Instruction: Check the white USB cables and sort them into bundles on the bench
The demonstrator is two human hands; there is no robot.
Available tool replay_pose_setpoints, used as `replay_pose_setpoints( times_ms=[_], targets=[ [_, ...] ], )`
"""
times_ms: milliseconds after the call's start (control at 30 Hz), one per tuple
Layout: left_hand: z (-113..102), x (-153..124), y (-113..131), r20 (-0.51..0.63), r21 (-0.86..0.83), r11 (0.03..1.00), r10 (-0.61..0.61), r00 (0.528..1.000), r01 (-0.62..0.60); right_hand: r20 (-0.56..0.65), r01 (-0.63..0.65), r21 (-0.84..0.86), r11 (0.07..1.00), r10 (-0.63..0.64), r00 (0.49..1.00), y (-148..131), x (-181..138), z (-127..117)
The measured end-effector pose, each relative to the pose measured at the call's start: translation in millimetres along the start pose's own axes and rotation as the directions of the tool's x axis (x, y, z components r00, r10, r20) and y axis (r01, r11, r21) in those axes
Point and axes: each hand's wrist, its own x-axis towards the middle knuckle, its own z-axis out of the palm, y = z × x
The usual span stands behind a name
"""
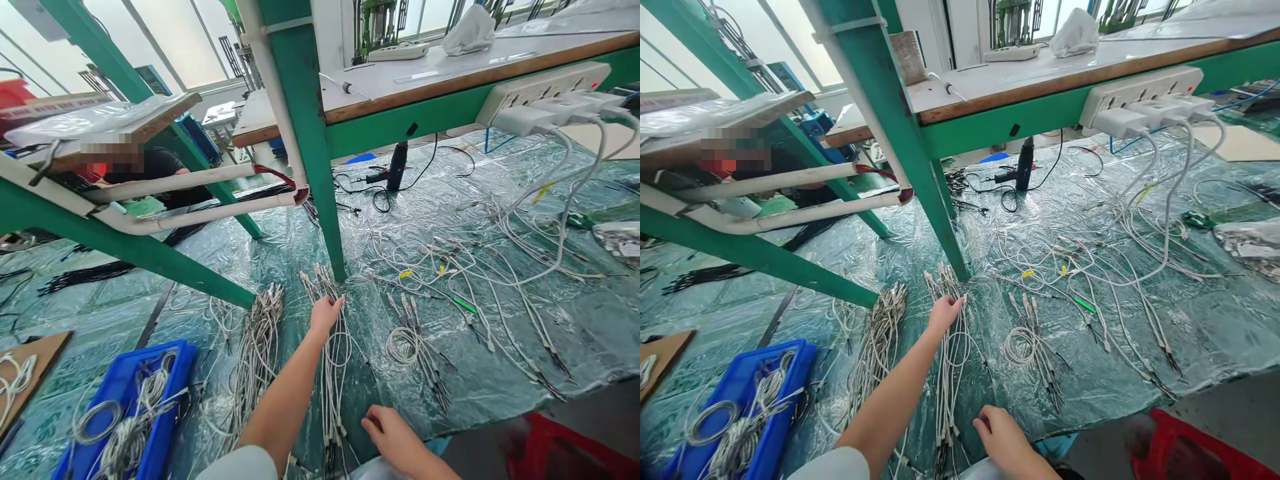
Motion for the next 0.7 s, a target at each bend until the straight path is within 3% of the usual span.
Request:
replay_pose_setpoints(
  times_ms=[133, 300, 400, 533, 700],
  targets=[
    [-0.9, 17.4, 14.3, 0.042, -0.055, 0.993, -0.102, 0.994, 0.105, -0.059, -0.002, 0.013, 1.000, 0.003, 0.998, -16.3, 20.7, 8.6],
    [-12.6, 5.0, 24.8, 0.095, -0.258, 0.948, -0.166, 0.981, 0.186, -0.089, 0.004, 0.104, 0.995, 0.005, 0.996, -31.7, 35.4, 11.6],
    [-26.9, -15.8, 35.5, 0.164, -0.442, 0.869, -0.167, 0.972, 0.224, -0.117, 0.002, 0.171, 0.985, 0.019, 0.993, -39.3, 36.4, 8.3],
    [-48.7, -52.8, 54.9, 0.267, -0.664, 0.694, -0.128, 0.955, 0.278, -0.178, 0.010, 0.240, 0.971, 0.034, 0.983, -44.7, 33.4, 2.0],
    [-66.8, -108.1, 81.2, 0.389, -0.791, 0.490, -0.060, 0.919, 0.367, -0.326, 0.022, 0.255, 0.967, 0.065, 0.943, -43.9, 15.1, -16.5]
  ],
)
